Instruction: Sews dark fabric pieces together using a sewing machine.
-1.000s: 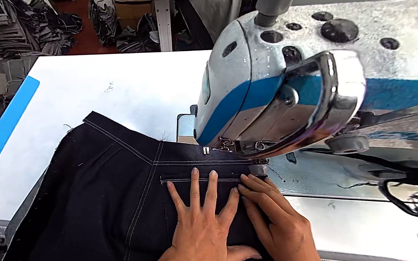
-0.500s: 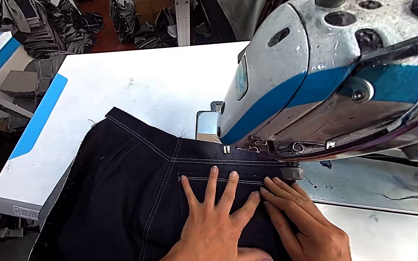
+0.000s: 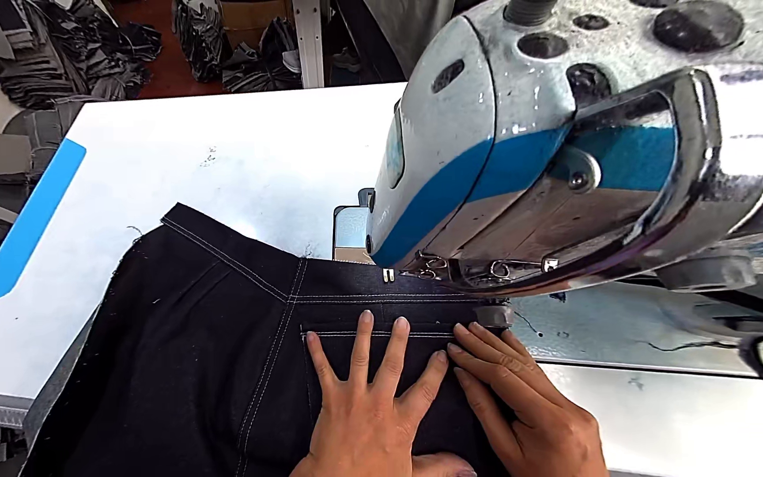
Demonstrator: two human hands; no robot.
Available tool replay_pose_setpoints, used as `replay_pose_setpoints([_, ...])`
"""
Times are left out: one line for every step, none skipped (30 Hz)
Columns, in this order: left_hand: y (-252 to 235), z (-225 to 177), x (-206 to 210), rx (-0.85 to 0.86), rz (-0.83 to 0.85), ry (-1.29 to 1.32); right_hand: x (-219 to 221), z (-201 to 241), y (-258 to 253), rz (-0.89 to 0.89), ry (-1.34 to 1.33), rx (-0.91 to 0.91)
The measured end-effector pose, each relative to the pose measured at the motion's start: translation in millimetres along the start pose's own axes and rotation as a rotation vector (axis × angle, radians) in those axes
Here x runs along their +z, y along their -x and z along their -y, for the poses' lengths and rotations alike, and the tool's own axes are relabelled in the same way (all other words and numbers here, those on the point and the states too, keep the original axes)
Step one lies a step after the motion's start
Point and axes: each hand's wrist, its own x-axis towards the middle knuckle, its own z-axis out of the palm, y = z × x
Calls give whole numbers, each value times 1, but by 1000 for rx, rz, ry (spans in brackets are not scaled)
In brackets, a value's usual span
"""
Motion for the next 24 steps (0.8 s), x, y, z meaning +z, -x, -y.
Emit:
replay_pose_setpoints([0, 0, 0, -3, 3, 7, 0, 1, 0, 5, 1, 3])
replay_pose_setpoints([0, 1, 0, -8, 3, 12, 0, 1, 0, 11, 3, 7])
replay_pose_setpoints([-1, 1, 0, -13, 1, 17, 1, 1, 0, 14, 7, 8])
replay_pose_setpoints([-1, 1, 0, -17, 1, 23, 1, 2, -1, 17, 12, 10])
replay_pose_setpoints([-1, 2, 0, -18, 0, 28, 1, 2, -1, 18, 17, 11])
replay_pose_setpoints([-2, 2, 0, -18, -1, 32, 1, 2, -1, 20, 23, 12])
replay_pose_setpoints([-3, 2, -1, -17, 5, 34, 1, 2, -2, 25, 30, 13])
replay_pose_setpoints([-4, 2, -2, -16, 19, 37, 1, 2, -2, 28, 38, 11])
replay_pose_setpoints([-4, 1, -4, -15, 42, 43, 1, 2, -1, 30, 43, 8])
replay_pose_setpoints([-3, 1, -5, -14, 58, 48, 1, 2, -1, 33, 45, 5])
replay_pose_setpoints([-3, 2, -5, -12, 62, 48, 1, 2, -1, 35, 45, 3])
replay_pose_setpoints([-3, 2, -5, -12, 67, 46, 1, 2, -1, 37, 44, 3])
replay_pose_setpoints([-3, 2, -5, -11, 65, 41, 1, 2, -1, 36, 46, 3])
replay_pose_setpoints([-3, 2, -4, -10, 61, 35, 1, 2, -1, 36, 48, 3])
replay_pose_setpoints([-3, 1, -4, -10, 58, 29, 1, 2, -1, 38, 48, 5])
replay_pose_setpoints([-3, 1, -3, -10, 54, 26, 1, 2, -1, 43, 46, 8])
replay_pose_setpoints([-3, 1, -3, -11, 52, 26, 0, 2, -2, 50, 41, 11])
replay_pose_setpoints([-3, 1, -4, -15, 50, 28, 0, 3, -2, 57, 37, 12])
replay_pose_setpoints([-3, 1, -4, -19, 52, 30, -1, 3, -2, 62, 36, 14])
replay_pose_setpoints([-3, 1, -4, -22, 53, 33, -1, 3, -3, 68, 37, 15])
replay_pose_setpoints([-3, 1, -4, -25, 54, 39, -1, 3, -2, 71, 38, 15])
replay_pose_setpoints([-3, 1, -4, -28, 55, 41, -1, 2, -2, 71, 38, 14])
replay_pose_setpoints([-3, 1, -4, -27, 52, 39, -1, 2, -2, 70, 39, 15])
replay_pose_setpoints([-2, 1, -3, -24, 47, 36, -2, 2, -2, 71, 39, 14])
